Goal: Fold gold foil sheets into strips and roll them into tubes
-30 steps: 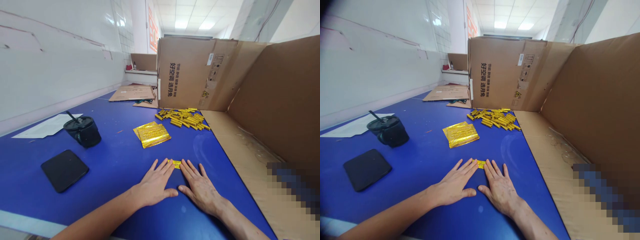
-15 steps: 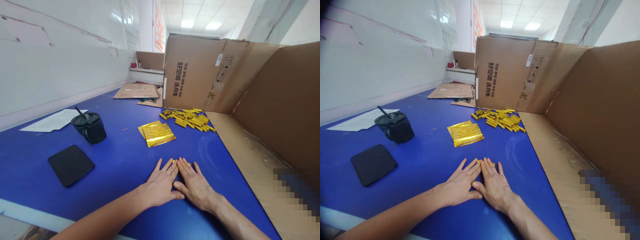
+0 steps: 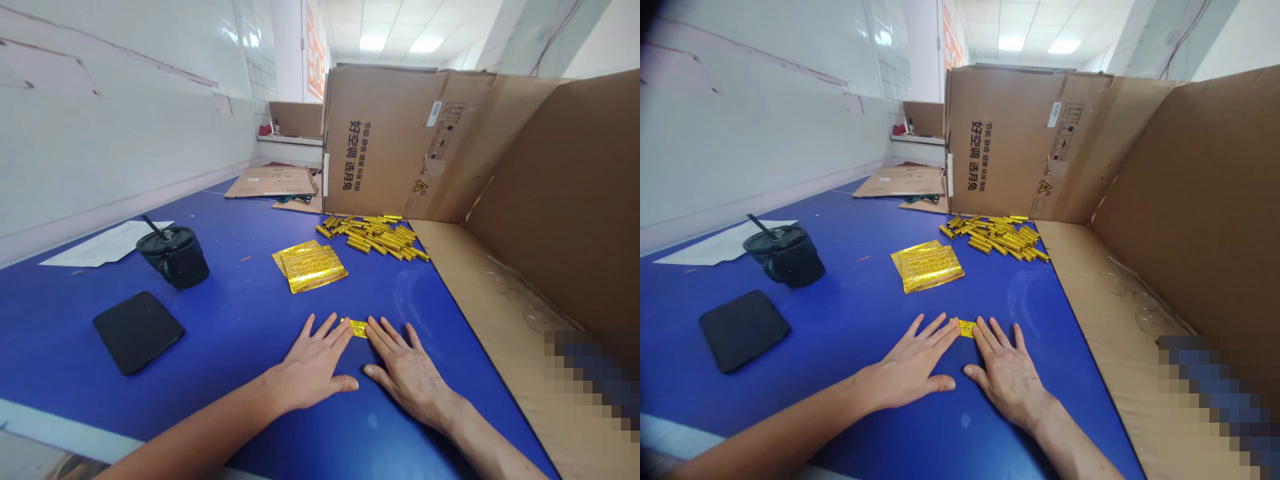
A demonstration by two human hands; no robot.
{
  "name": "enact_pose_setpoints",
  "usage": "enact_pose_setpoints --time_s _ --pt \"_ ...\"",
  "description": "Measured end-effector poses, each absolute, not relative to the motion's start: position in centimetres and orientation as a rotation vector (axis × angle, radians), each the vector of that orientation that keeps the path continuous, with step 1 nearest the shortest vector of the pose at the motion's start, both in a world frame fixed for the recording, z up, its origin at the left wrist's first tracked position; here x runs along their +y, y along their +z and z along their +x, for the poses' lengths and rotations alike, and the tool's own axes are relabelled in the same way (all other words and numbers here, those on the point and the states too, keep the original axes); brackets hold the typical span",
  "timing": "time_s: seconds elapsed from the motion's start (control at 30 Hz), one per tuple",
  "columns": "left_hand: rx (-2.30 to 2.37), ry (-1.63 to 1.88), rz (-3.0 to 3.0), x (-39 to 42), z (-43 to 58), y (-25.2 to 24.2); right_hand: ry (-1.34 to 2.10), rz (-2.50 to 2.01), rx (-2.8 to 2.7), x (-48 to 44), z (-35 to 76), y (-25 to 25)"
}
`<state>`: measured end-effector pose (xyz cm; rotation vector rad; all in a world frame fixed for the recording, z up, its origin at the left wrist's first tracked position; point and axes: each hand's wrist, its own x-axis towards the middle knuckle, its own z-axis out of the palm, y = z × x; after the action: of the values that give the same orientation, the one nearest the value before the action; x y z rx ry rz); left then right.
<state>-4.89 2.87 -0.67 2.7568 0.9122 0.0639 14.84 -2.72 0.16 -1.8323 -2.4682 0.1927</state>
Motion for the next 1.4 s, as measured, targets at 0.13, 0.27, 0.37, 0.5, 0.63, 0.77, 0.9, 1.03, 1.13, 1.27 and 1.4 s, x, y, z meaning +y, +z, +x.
enact_pose_setpoints --time_s 0.13,0.27,0.37,0.5,0.63,0.77,0.9,1.03,1.13,1.27,1.4 --pt "0.970 0.022 2.751 3.1 -5.6 0.1 0.189 -1.818 -2.456 -2.7 14.8 0.1" --pt "1.022 0.062 2.764 3.0 -4.0 1.2 0.191 -1.817 -2.450 -2.7 14.7 -0.2" --pt "0.908 0.115 2.791 2.6 -1.6 1.1 0.185 -1.821 -2.474 -2.7 14.7 -0.3" --pt "0.838 0.060 2.774 2.5 -0.5 -0.3 0.195 -1.825 -2.472 -2.7 14.7 -0.3" --pt "0.857 0.029 2.797 3.1 -2.5 -0.9 0.211 -1.836 -2.434 -2.8 14.7 -0.1" --pt "0.880 0.009 2.786 3.4 -4.2 -0.5 0.223 -1.836 -2.427 -2.8 14.6 0.0" --pt "0.890 0.044 2.781 3.3 -4.3 -0.4 0.202 -1.869 -2.432 -2.9 15.1 0.0" --pt "0.869 0.078 2.773 3.2 -4.1 -0.6 0.131 -1.994 -2.366 -2.8 15.4 0.4" --pt "0.862 0.097 2.759 3.2 -4.1 -0.8 0.079 -2.031 -2.331 -2.4 14.3 1.2" --pt "0.857 0.112 2.746 3.2 -4.1 -0.9 0.233 -1.862 -2.476 -1.8 12.1 1.4" --pt "0.862 0.120 2.755 3.1 -4.1 -0.9 0.250 -1.804 -2.491 -2.1 12.2 0.7"
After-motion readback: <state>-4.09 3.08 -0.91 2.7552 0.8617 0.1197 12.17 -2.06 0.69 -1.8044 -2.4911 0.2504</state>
